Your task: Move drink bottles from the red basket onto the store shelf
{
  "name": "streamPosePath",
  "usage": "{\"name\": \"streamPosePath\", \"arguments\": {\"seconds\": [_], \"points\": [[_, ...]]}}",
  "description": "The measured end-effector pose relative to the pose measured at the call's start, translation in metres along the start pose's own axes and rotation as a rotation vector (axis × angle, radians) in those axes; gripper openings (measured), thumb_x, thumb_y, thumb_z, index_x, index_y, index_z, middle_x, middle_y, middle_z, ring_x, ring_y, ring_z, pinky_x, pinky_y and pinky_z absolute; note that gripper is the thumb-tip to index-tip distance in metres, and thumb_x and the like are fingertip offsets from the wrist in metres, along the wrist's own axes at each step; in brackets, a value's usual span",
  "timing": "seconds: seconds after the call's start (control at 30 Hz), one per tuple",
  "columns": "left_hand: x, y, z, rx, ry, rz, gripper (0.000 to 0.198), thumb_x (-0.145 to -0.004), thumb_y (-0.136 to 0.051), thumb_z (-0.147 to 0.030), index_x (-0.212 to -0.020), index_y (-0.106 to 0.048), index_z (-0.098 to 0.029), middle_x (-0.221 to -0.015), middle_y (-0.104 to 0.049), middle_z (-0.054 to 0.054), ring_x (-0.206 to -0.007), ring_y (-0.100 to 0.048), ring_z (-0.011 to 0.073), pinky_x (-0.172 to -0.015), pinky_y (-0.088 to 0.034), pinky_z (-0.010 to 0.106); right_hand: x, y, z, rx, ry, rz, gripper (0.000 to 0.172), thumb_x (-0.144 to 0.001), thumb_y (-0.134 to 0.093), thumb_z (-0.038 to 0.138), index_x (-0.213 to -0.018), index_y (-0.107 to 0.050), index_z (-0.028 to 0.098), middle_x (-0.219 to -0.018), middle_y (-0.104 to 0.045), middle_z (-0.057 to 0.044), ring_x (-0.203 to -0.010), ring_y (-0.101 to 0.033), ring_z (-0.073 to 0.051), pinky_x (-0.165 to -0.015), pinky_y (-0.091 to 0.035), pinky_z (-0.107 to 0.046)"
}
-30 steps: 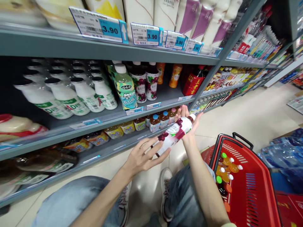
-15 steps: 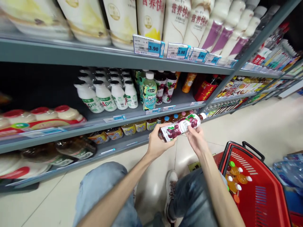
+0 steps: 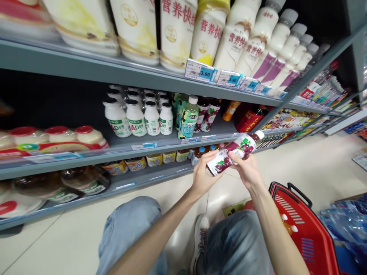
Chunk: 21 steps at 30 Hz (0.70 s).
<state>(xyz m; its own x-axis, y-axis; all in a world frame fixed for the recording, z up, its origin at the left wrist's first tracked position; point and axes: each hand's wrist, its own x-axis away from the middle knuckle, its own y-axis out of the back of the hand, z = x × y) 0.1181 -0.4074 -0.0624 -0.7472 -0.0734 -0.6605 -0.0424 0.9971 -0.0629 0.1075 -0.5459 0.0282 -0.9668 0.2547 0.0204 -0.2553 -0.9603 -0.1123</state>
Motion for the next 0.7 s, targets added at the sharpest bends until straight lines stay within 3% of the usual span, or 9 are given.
{"name": "streamPosePath", "arguments": {"seconds": [0.13,0.2,0.27,0.47,0.7], "points": [[-0.007,0.007,0.012,0.057,0.322,-0.061,0.072,-0.076,-0.076,-0.016,-0.139,-0.043,-0.025,-0.157,-0.042,0.016,-0.144,-0.047,0.0291,-0.106,-0.054,0.045,-0.033,-0.015,0.008,0.100,0.363,-0.148,0.043,-0.057,-0.097,0.032,-0.088,-0.071,0.016,-0.089,-0.077,-0.009,-0.079,-0.072,-0.023,-0.076,-0.064,-0.039],[-0.007,0.011,0.021,0.054,0.527,-0.072,0.073,-0.072,-0.076,-0.014,-0.137,-0.044,-0.024,-0.151,-0.046,0.017,-0.134,-0.055,0.0292,-0.097,-0.058,0.043,-0.053,-0.023,0.008,0.172,0.474,-0.188,0.041,-0.057,-0.096,0.032,-0.085,-0.070,0.018,-0.087,-0.076,-0.009,-0.076,-0.071,-0.024,-0.074,-0.063,-0.042],[-0.007,0.015,0.027,0.056,0.654,-0.016,0.065,-0.070,-0.077,-0.014,-0.129,-0.050,-0.022,-0.140,-0.055,0.015,-0.120,-0.063,0.0276,-0.087,-0.060,0.040,-0.072,-0.032,0.005,0.228,0.478,-0.168,0.041,-0.058,-0.095,0.034,-0.085,-0.068,0.018,-0.083,-0.075,-0.009,-0.071,-0.069,-0.025,-0.070,-0.062,-0.045],[-0.009,0.023,0.021,0.018,0.615,0.133,0.052,-0.068,-0.074,-0.011,-0.117,-0.058,-0.023,-0.128,-0.062,0.009,-0.106,-0.065,0.0233,-0.079,-0.058,0.034,-0.107,-0.059,-0.007,0.278,0.567,0.006,0.057,-0.053,-0.096,0.024,-0.102,-0.066,0.019,-0.096,-0.075,-0.007,-0.089,-0.070,-0.024,-0.097,-0.055,-0.048],[-0.012,0.028,0.013,0.003,0.567,0.166,0.047,-0.071,-0.071,-0.012,-0.114,-0.059,-0.023,-0.125,-0.063,0.009,-0.102,-0.066,0.0222,-0.073,-0.056,0.031,-0.135,-0.072,-0.015,0.369,0.529,0.200,0.060,-0.049,-0.095,0.023,-0.102,-0.067,0.018,-0.104,-0.075,-0.006,-0.099,-0.067,-0.026,-0.104,-0.051,-0.049]]}}
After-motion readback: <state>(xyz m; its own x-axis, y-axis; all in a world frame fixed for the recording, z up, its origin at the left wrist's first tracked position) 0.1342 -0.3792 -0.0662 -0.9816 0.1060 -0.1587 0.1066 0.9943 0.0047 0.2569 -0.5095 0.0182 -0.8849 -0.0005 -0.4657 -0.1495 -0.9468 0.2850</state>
